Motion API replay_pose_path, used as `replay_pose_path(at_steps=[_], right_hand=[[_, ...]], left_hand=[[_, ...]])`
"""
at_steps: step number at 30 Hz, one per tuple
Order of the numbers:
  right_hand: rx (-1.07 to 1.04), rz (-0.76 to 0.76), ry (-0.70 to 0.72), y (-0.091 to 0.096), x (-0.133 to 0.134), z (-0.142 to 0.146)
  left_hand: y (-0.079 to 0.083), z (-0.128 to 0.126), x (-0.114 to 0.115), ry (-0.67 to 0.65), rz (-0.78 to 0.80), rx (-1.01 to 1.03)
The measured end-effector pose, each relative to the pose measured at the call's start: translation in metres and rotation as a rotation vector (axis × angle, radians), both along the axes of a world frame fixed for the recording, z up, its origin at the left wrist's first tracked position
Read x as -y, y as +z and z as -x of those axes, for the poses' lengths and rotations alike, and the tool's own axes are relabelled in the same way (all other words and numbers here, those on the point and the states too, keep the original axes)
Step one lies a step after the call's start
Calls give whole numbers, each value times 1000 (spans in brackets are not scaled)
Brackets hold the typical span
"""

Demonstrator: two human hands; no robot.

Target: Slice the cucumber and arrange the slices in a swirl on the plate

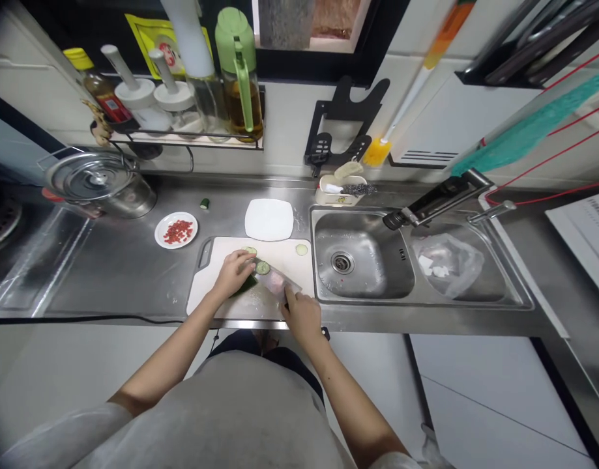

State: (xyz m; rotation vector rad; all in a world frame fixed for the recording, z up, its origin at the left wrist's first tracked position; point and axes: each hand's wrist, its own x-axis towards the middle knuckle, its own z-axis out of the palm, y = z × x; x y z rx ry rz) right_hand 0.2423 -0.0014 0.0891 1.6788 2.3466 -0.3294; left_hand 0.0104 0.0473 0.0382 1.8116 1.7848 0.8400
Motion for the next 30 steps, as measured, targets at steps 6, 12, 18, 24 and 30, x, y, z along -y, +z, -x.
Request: replay_pose_path(at_steps=[6, 12, 18, 24, 30], right_hand=[[20, -44, 53, 4, 3, -2], [22, -66, 50, 6, 5, -2], [30, -79, 23, 3, 7, -6], [51, -83, -39, -1, 12, -18], [67, -43, -105, -6, 18, -27]], left_hand=[[8, -5, -5, -132, 28, -139], [12, -9, -5, -134, 40, -58], [22, -19, -7, -67, 151, -17], [12, -21, -22, 171, 340, 90], [-5, -16, -46, 228, 399, -9]])
